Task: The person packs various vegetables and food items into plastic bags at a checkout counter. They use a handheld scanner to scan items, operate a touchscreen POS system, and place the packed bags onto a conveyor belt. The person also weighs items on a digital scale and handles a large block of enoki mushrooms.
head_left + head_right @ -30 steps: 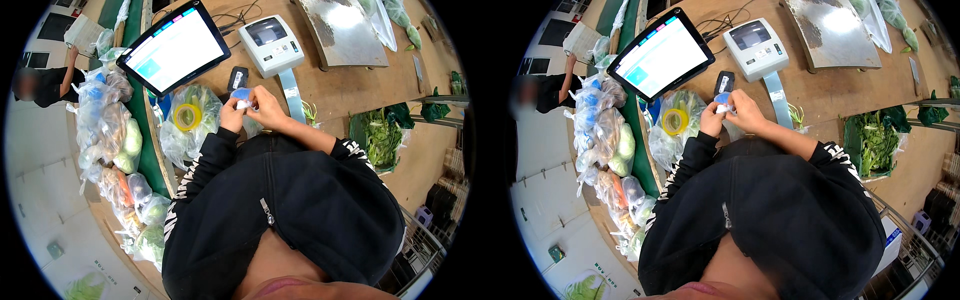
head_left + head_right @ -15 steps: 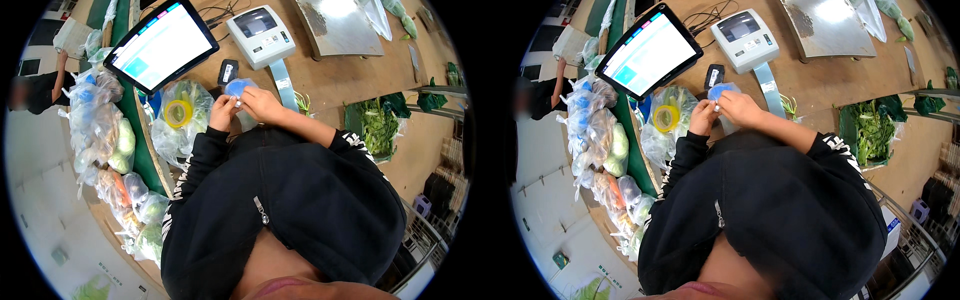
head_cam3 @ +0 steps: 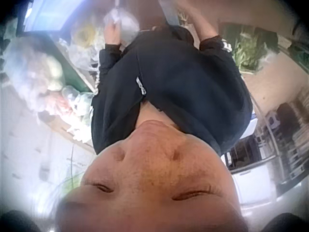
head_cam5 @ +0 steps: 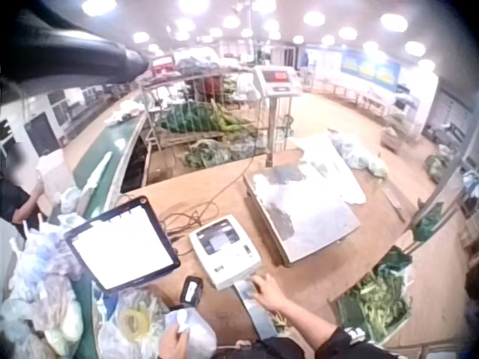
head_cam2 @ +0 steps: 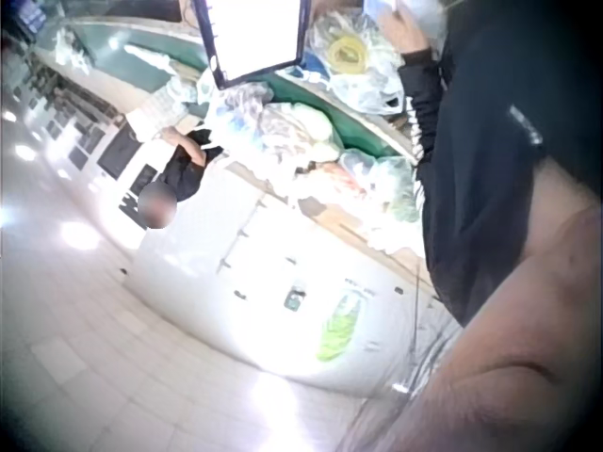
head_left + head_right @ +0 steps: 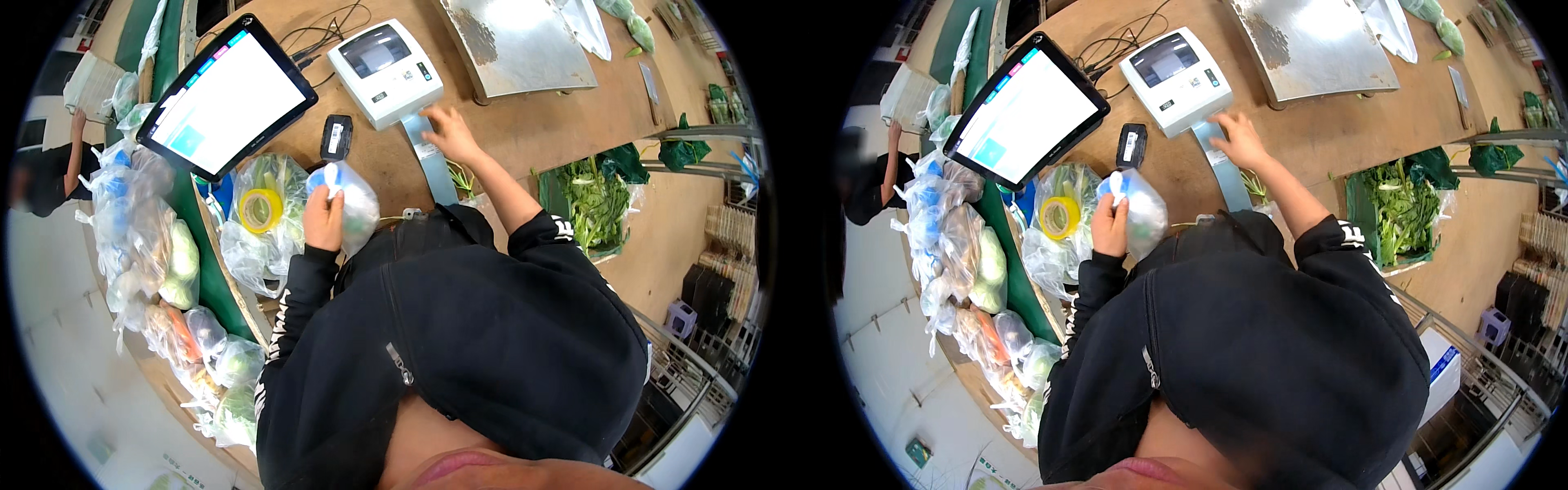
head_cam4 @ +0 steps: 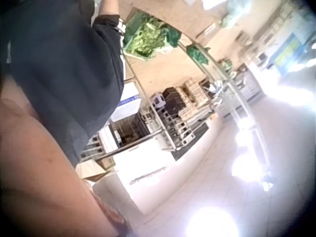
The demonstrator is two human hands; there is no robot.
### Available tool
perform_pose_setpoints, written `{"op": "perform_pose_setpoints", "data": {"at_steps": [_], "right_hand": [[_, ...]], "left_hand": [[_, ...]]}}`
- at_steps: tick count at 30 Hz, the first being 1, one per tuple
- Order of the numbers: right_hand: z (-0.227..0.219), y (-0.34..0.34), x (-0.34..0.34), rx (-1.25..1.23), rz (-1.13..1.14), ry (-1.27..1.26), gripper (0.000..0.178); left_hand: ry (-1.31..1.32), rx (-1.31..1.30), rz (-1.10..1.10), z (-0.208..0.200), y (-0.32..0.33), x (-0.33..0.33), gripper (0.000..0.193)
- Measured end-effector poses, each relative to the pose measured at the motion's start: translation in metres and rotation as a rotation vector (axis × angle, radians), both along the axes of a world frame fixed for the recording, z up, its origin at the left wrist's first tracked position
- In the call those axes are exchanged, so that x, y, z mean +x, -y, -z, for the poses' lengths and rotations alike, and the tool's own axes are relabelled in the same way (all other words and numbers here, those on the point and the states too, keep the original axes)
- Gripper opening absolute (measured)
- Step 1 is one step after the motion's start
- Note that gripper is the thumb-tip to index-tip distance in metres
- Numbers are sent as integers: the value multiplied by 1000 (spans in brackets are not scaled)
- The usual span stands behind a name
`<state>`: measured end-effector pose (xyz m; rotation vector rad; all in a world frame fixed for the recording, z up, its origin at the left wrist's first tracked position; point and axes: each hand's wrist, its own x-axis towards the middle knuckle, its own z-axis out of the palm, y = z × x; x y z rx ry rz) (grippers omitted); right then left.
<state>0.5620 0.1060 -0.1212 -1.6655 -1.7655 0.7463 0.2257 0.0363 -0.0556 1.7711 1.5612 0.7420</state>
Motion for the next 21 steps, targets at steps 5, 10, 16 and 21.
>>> {"op": "perform_pose_setpoints", "data": {"at_steps": [5,10,16,21], "right_hand": [[41,4,15,-291,-132,-260,45],[37,-5,4,60,-13,-243,25],[1,17,9,425,-138,183,13],[-98,58,-34,596,-349,110,13]], "left_hand": [[484,-217,-313,18,17,-17,19],[690,-173,-450,25,34,-15,21],[761,-87,-648,26,49,4,20],[736,-27,-774,8,75,17,18]]}}
